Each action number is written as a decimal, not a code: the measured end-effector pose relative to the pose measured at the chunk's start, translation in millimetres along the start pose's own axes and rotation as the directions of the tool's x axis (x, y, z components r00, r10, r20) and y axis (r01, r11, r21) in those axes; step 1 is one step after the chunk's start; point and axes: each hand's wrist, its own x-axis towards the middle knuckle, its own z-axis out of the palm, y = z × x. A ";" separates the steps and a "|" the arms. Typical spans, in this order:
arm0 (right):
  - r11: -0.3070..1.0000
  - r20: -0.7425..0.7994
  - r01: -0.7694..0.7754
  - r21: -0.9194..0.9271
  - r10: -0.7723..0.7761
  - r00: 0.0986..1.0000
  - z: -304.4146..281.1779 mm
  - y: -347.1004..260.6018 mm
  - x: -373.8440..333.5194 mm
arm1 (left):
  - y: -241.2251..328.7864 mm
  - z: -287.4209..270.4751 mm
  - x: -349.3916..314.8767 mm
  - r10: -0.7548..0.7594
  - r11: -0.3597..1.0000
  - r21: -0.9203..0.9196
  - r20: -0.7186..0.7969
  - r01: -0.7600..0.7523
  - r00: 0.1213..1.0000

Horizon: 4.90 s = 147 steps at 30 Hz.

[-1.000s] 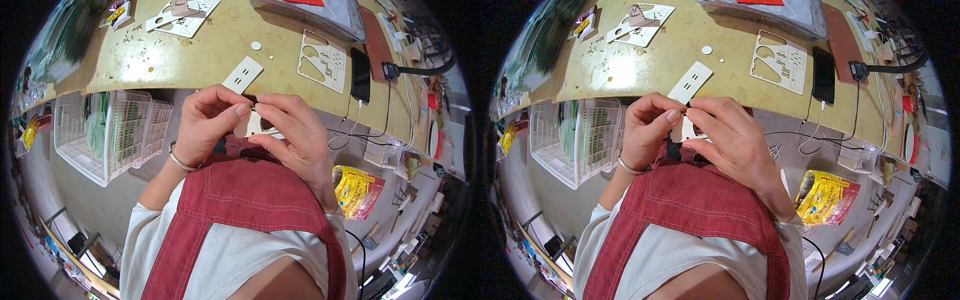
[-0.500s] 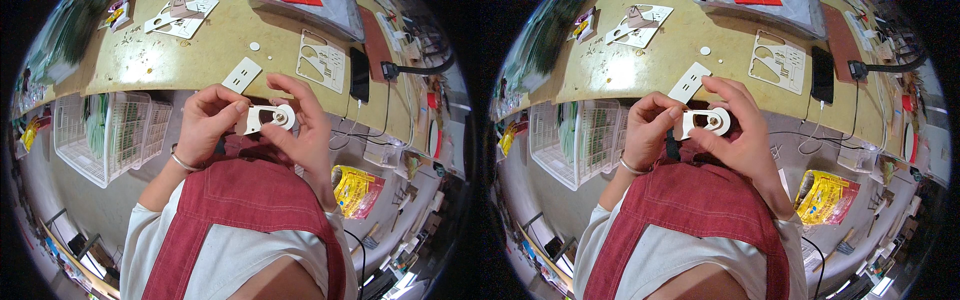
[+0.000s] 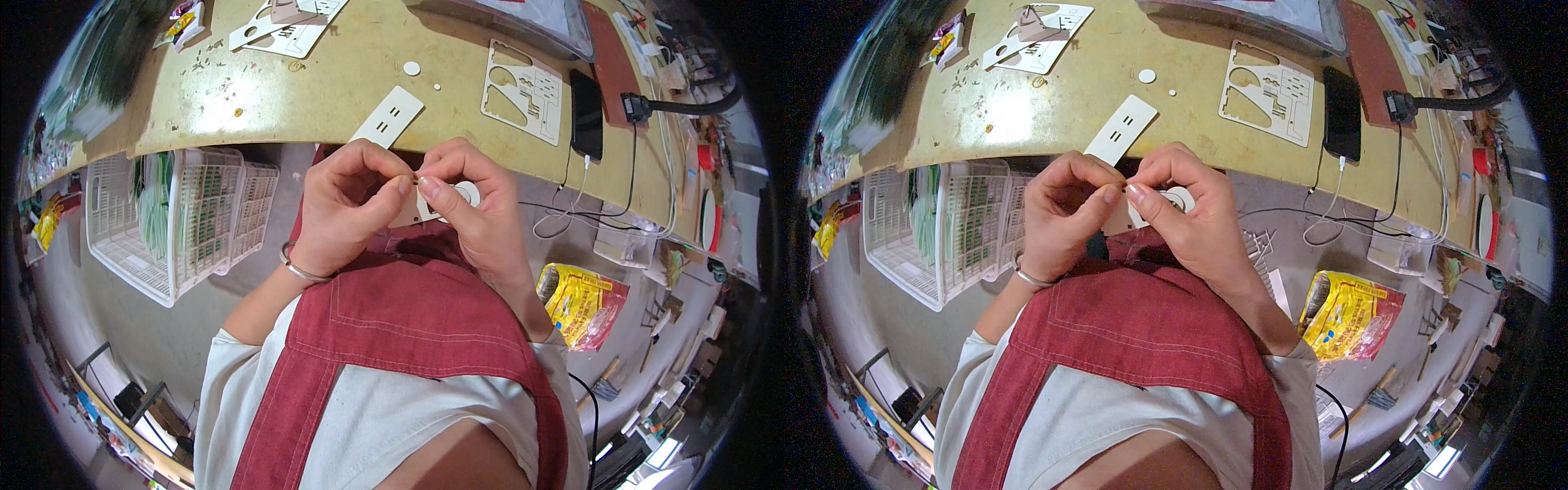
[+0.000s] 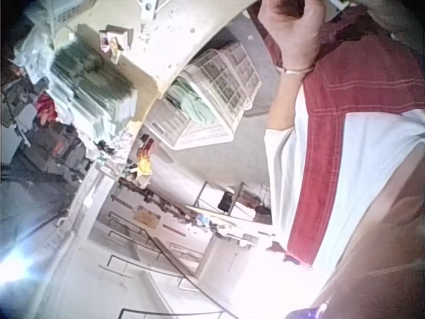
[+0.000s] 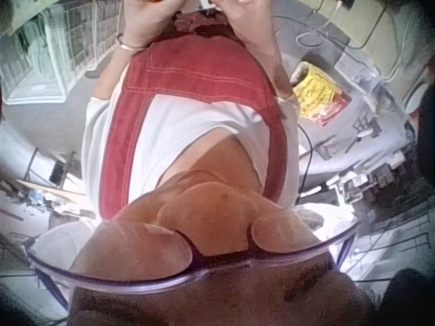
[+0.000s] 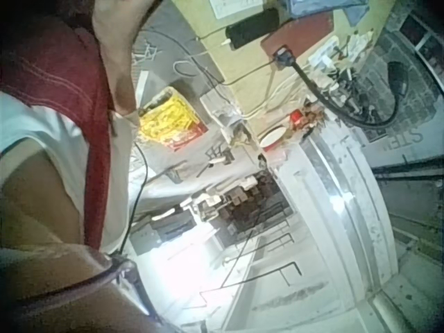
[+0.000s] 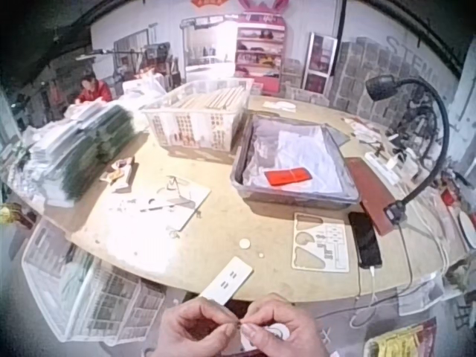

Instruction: The person assembles a small white plastic mechanism by hand, inserting a metal spring and a small pin into a rectangular housing with a circular cutout. The person repeatedly aligns and presses the components together, then tests the fit by rotating the circular part.

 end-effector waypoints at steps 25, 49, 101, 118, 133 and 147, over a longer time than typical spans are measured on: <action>0.935 -0.075 -0.083 0.344 0.116 0.990 -24.3 14.8 23.6 | -9.4 -21.1 30.2 -0.448 0.662 -0.614 0.135 0.430 0.884; -0.078 0.173 0.175 -0.982 0.029 0.985 18.8 256.6 17.3 | -19.8 -66.2 -53.9 -0.417 0.343 -0.870 0.198 0.355 0.887; 0.872 -0.195 0.046 0.487 0.058 0.979 -3.2 6.0 40.7 | 17.5 -9.7 42.0 -0.341 0.833 -0.432 0.091 0.346 0.936; 0.937 -0.132 0.015 0.350 0.033 0.991 12.4 -0.7 41.2 | 16.0 -10.6 53.2 -0.489 0.751 -0.461 0.092 0.473 0.867; 0.967 -0.176 0.123 -0.225 -0.164 0.971 17.5 -7.8 34.8 | -8.1 -31.5 51.3 -0.470 0.443 -0.738 0.293 0.510 0.833; 0.982 -0.162 0.053 -0.183 -0.083 0.983 10.0 -18.4 36.6 | -3.7 -27.6 52.1 -0.383 0.645 -0.620 0.244 0.447 0.891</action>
